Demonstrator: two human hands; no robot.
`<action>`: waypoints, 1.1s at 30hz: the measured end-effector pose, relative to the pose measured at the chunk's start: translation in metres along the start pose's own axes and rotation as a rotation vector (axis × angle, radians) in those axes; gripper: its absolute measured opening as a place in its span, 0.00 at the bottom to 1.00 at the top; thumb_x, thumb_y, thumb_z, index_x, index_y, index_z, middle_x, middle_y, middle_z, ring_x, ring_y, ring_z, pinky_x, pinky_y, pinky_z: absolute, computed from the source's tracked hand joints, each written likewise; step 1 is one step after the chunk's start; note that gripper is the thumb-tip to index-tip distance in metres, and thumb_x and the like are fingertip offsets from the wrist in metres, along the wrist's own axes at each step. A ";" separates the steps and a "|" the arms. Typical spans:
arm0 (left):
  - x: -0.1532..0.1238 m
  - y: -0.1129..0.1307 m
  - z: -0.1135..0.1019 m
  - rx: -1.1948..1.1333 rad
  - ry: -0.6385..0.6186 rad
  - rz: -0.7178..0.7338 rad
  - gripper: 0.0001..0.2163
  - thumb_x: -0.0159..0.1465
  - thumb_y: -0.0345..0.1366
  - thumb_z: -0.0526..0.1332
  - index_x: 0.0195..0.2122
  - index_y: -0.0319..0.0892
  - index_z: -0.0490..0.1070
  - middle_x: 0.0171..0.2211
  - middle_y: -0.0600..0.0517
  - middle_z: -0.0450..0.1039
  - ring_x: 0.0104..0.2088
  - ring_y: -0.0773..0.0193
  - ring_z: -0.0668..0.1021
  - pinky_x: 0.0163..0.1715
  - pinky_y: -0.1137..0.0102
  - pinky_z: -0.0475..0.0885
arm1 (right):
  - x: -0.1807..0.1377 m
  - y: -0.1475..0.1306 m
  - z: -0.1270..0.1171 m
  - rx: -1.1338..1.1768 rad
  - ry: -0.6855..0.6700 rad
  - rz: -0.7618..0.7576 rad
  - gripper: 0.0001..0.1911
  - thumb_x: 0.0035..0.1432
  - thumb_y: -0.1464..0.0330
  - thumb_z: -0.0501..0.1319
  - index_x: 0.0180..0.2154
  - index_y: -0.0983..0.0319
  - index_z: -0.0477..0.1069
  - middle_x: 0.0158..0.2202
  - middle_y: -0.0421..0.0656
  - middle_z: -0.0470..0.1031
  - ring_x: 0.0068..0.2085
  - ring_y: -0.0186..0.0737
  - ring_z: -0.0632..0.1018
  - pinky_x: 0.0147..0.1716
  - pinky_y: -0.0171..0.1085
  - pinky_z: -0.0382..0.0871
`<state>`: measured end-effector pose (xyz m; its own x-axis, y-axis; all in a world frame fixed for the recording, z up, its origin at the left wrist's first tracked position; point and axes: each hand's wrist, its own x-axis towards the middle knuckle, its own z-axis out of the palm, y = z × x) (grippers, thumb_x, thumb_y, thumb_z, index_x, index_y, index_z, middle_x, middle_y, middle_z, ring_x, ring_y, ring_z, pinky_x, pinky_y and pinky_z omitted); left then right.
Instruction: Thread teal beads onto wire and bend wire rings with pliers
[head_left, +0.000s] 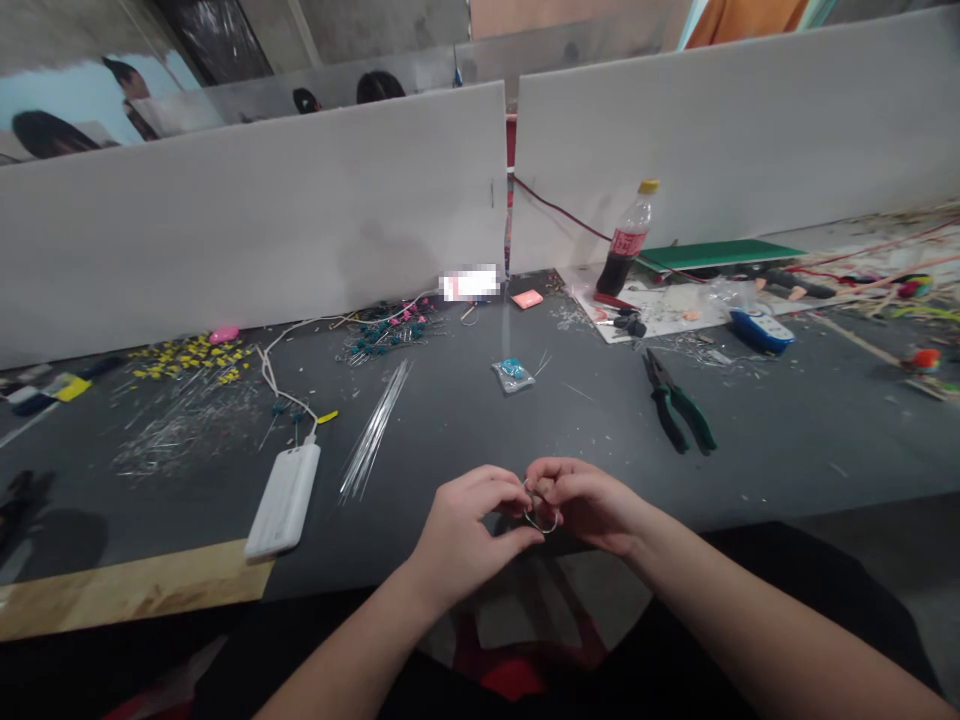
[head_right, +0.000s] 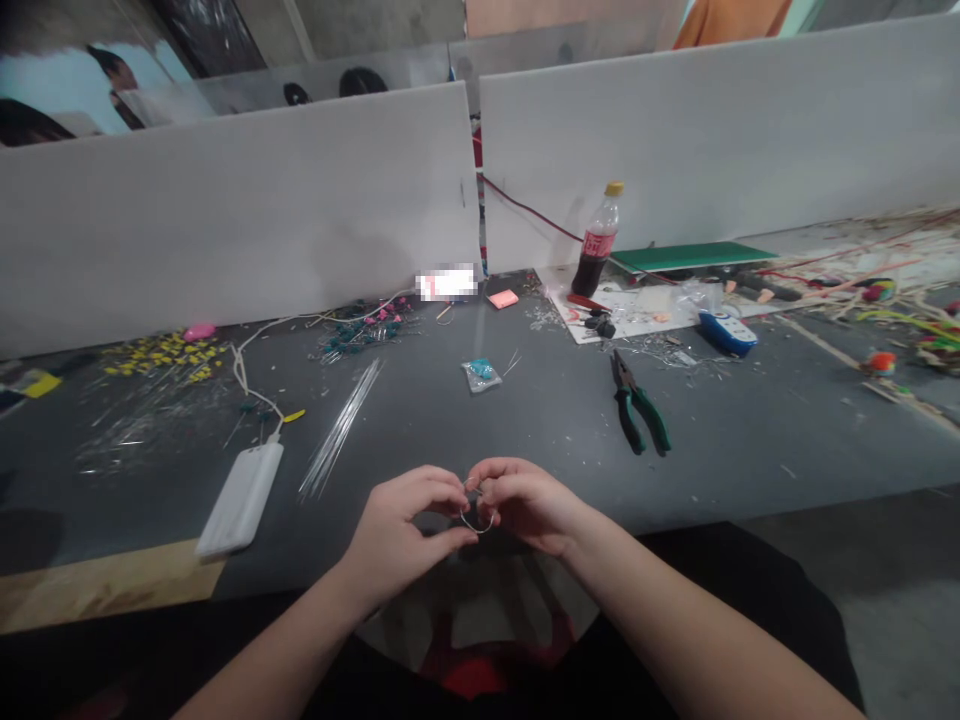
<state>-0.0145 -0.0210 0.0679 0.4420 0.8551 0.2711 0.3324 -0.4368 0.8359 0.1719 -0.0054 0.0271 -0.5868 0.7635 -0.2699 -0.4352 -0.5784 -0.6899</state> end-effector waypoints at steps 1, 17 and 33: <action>0.000 0.001 0.001 0.023 0.005 -0.007 0.09 0.49 0.30 0.73 0.30 0.41 0.76 0.35 0.50 0.76 0.31 0.65 0.78 0.32 0.71 0.76 | 0.000 0.000 0.001 -0.011 0.007 -0.008 0.11 0.39 0.75 0.62 0.31 0.65 0.74 0.23 0.37 0.71 0.21 0.27 0.67 0.24 0.30 0.60; -0.003 -0.011 0.010 0.354 0.180 0.260 0.05 0.55 0.31 0.66 0.33 0.42 0.73 0.39 0.46 0.80 0.39 0.58 0.81 0.41 0.67 0.77 | -0.001 0.002 0.015 -0.193 0.298 -0.193 0.09 0.42 0.75 0.62 0.30 0.63 0.74 0.22 0.35 0.70 0.22 0.28 0.66 0.23 0.29 0.59; 0.004 0.001 -0.006 -0.236 -0.087 -0.147 0.09 0.53 0.31 0.69 0.36 0.42 0.75 0.38 0.50 0.70 0.34 0.65 0.78 0.35 0.70 0.76 | 0.001 0.004 0.003 -0.046 -0.047 -0.163 0.18 0.40 0.71 0.76 0.29 0.64 0.67 0.25 0.39 0.79 0.25 0.30 0.77 0.26 0.29 0.69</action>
<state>-0.0173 -0.0165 0.0725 0.4767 0.8728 0.1050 0.1996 -0.2238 0.9540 0.1673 -0.0076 0.0257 -0.5425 0.8313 -0.1208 -0.4963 -0.4332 -0.7524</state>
